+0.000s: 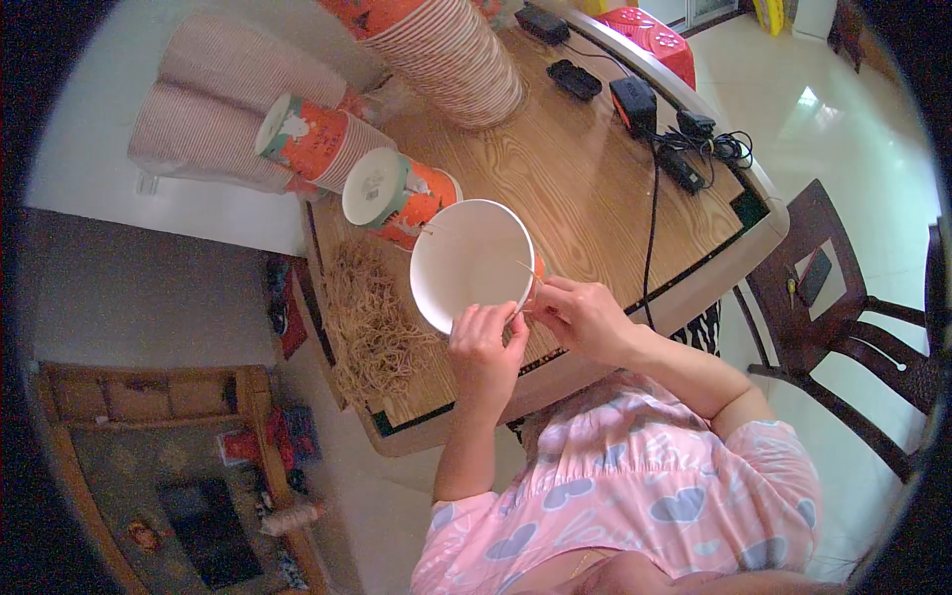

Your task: Thread a string through a paper cup as part of an assembly or packaging process.

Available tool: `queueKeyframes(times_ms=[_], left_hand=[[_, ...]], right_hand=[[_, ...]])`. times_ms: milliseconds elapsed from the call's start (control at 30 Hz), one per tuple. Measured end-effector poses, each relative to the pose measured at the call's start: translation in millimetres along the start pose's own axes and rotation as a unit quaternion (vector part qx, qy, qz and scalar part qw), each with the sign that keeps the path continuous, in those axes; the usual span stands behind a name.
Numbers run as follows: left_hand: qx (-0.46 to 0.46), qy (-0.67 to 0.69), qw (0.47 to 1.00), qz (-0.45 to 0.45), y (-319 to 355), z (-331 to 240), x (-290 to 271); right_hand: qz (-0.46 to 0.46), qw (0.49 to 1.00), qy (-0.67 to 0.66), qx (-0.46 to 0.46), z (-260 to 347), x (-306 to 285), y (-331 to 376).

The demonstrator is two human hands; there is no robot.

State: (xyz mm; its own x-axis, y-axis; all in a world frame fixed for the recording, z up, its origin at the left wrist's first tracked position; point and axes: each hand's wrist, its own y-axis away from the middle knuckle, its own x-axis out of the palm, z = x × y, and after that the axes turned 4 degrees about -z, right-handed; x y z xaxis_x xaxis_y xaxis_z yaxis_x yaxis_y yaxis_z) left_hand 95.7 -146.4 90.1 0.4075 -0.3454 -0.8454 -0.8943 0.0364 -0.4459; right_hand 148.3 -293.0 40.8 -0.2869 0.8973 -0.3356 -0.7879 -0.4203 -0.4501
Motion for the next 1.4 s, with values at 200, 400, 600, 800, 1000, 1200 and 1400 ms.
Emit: queueKeyframes(times_ms=[200,400,600,800,1000,1200,1400], left_hand=[[-0.012,0.009,1.000,0.006,4.6,9.2,-8.4],[0.074,-0.006,0.995,0.070,30.6,11.0,-10.6],[0.102,-0.070,0.989,0.083,56.6,19.4,-2.6],[0.121,-0.042,0.991,0.024,61.0,18.0,-3.2],[0.147,-0.021,0.989,-0.016,58.1,26.9,-0.6],[0.142,0.014,0.983,-0.116,49.0,39.6,15.8],[0.055,0.141,0.962,-0.226,11.8,35.5,49.6]], right_hand=[[0.028,0.997,-0.031,0.065,2.9,-13.9,0.3],[-0.119,0.915,-0.333,0.193,-2.1,-38.2,-27.6],[0.030,0.824,-0.517,0.228,-2.7,-53.5,-54.3],[0.058,0.932,-0.301,0.193,-16.5,-48.0,-81.0],[0.175,0.941,-0.135,0.255,-18.3,-53.7,-110.5],[0.223,0.941,-0.005,0.254,9.1,-78.6,-149.1],[-0.055,0.989,0.120,-0.064,89.2,-162.2,-237.5]])
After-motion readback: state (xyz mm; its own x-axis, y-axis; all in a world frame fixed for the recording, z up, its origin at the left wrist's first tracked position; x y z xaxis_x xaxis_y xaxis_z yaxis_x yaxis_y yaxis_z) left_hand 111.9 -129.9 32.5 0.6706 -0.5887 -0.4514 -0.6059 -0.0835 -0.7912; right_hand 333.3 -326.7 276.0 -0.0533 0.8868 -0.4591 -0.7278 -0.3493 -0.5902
